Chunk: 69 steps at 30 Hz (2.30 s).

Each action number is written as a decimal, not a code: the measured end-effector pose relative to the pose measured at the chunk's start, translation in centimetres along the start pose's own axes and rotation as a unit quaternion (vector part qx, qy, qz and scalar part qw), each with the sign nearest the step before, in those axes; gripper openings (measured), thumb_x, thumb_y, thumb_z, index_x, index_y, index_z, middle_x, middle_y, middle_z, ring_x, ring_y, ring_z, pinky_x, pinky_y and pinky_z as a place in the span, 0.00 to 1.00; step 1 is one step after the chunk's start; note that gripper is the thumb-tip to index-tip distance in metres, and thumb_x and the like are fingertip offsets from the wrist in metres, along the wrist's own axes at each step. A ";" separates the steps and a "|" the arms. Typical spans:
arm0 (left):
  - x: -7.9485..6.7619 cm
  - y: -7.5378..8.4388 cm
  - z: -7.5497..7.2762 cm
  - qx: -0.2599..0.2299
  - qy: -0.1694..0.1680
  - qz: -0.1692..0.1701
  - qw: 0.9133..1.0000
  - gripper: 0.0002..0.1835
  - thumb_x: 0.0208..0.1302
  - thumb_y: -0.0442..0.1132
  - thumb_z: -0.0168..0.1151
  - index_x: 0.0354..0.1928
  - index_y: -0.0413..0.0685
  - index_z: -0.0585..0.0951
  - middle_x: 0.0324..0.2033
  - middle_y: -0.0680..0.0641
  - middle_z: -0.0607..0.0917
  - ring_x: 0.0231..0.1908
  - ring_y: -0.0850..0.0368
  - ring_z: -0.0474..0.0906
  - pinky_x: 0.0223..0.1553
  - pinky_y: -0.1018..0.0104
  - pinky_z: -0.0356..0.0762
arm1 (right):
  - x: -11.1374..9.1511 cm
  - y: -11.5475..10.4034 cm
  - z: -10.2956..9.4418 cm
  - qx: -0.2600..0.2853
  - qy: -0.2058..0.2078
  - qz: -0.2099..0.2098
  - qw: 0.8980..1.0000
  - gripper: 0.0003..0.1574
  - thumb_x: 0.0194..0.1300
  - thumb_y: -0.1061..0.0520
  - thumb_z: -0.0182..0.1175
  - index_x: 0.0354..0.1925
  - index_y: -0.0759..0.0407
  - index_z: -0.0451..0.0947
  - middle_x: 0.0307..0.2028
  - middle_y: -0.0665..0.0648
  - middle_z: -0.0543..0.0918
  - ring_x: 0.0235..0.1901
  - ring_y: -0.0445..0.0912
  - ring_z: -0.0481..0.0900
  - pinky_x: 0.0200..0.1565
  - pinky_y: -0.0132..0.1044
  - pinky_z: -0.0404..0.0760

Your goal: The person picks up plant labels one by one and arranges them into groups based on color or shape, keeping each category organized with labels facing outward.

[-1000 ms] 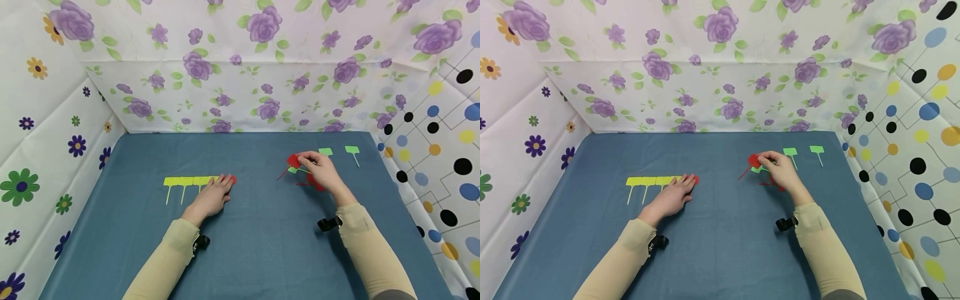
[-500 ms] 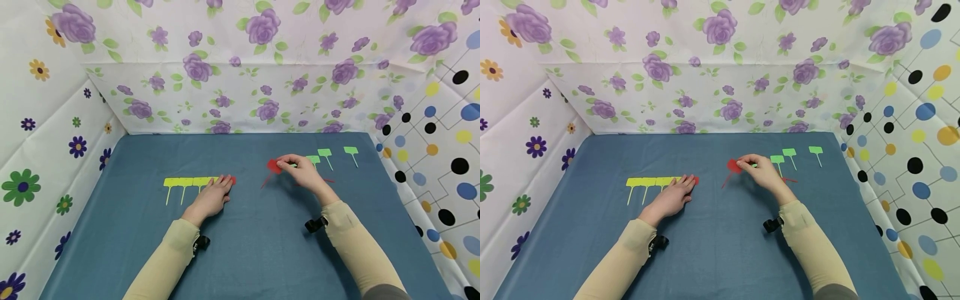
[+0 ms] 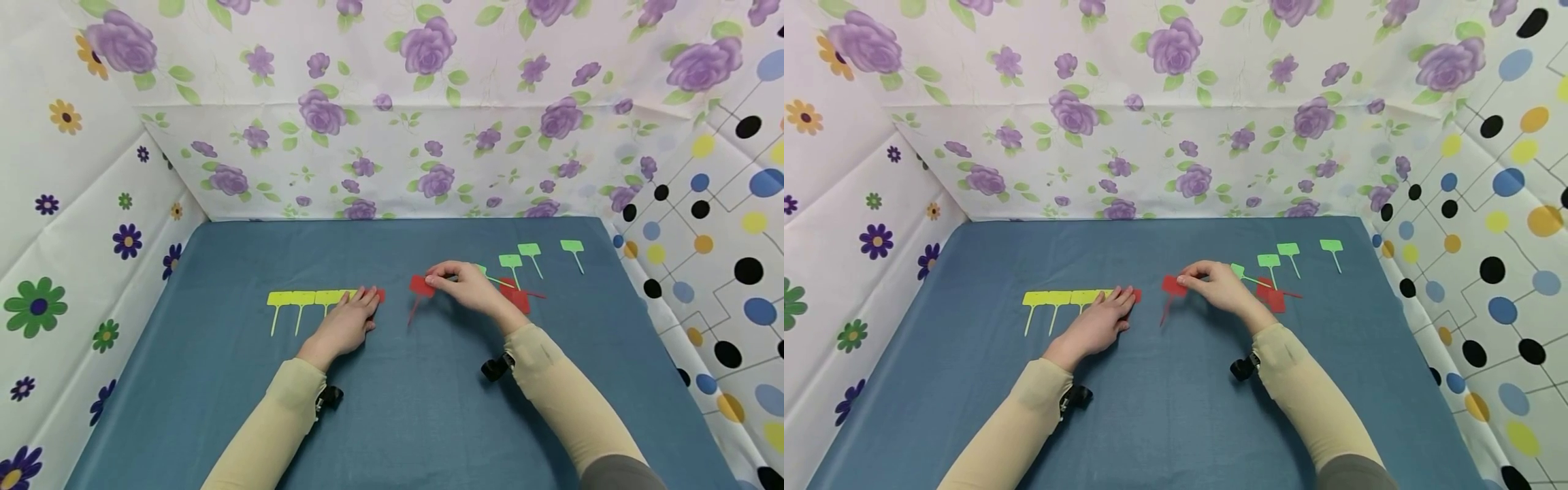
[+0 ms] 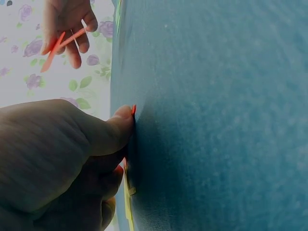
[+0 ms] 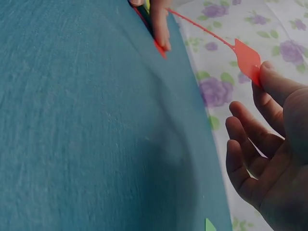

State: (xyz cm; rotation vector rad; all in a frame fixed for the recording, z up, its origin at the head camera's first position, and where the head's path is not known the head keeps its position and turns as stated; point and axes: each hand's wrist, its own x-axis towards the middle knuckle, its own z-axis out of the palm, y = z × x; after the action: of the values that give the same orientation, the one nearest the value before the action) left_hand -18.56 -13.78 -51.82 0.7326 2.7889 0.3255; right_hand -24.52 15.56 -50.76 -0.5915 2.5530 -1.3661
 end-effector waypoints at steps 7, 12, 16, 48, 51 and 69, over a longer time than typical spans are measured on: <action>0.1 -0.1 0.1 0.005 -0.001 -0.001 1.000 0.32 0.75 0.41 0.57 0.76 0.44 0.60 0.76 0.44 0.57 0.76 0.46 0.48 0.75 0.44 0.45 | 0.9 -0.3 1.1 -0.014 -0.013 -0.005 1.000 0.15 0.66 0.34 0.62 0.38 0.40 0.86 0.50 0.43 0.84 0.50 0.41 0.79 0.48 0.44 0.81; 0.2 0.0 0.1 0.007 -0.004 -0.010 1.000 0.32 0.75 0.42 0.57 0.76 0.45 0.61 0.76 0.45 0.57 0.76 0.46 0.48 0.75 0.44 0.45 | 1.4 -0.4 2.0 -0.027 -0.027 -0.014 0.999 0.16 0.67 0.34 0.61 0.40 0.39 0.87 0.51 0.45 0.84 0.51 0.42 0.80 0.50 0.44 0.81; 0.3 0.1 0.1 0.007 -0.005 -0.014 1.000 0.32 0.74 0.42 0.57 0.76 0.45 0.61 0.76 0.45 0.57 0.76 0.46 0.49 0.75 0.44 0.45 | 1.7 -0.7 2.6 -0.033 -0.036 -0.011 0.999 0.15 0.67 0.34 0.61 0.39 0.38 0.87 0.51 0.44 0.84 0.52 0.42 0.80 0.51 0.44 0.81; 0.2 0.2 0.1 0.002 -0.004 -0.015 1.000 0.32 0.74 0.41 0.57 0.76 0.44 0.61 0.76 0.45 0.57 0.76 0.46 0.48 0.75 0.45 0.44 | 5.1 -1.1 5.0 -0.187 -0.056 0.066 0.979 0.16 0.67 0.38 0.63 0.32 0.46 0.85 0.28 0.47 0.82 0.25 0.45 0.74 0.28 0.37 0.72; 0.2 0.2 0.1 -0.001 -0.002 -0.013 1.000 0.32 0.74 0.41 0.57 0.76 0.43 0.61 0.76 0.44 0.57 0.76 0.45 0.49 0.75 0.45 0.45 | 5.4 -1.1 5.1 -0.194 -0.061 0.071 0.976 0.17 0.67 0.38 0.64 0.30 0.46 0.85 0.25 0.48 0.82 0.23 0.45 0.73 0.26 0.36 0.70; 0.3 0.2 0.0 0.010 -0.005 -0.014 1.000 0.32 0.74 0.42 0.57 0.76 0.44 0.61 0.76 0.44 0.57 0.76 0.46 0.49 0.75 0.45 0.45 | 5.9 -1.6 5.1 -0.213 -0.073 0.102 0.969 0.21 0.64 0.35 0.64 0.27 0.48 0.82 0.22 0.50 0.80 0.21 0.45 0.73 0.24 0.36 0.68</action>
State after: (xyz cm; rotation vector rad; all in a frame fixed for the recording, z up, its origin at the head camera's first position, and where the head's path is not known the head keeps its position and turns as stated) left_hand -18.69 -13.44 -51.84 0.6954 2.7941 0.2895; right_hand -27.71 8.36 -52.21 -0.4560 2.7032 -0.6825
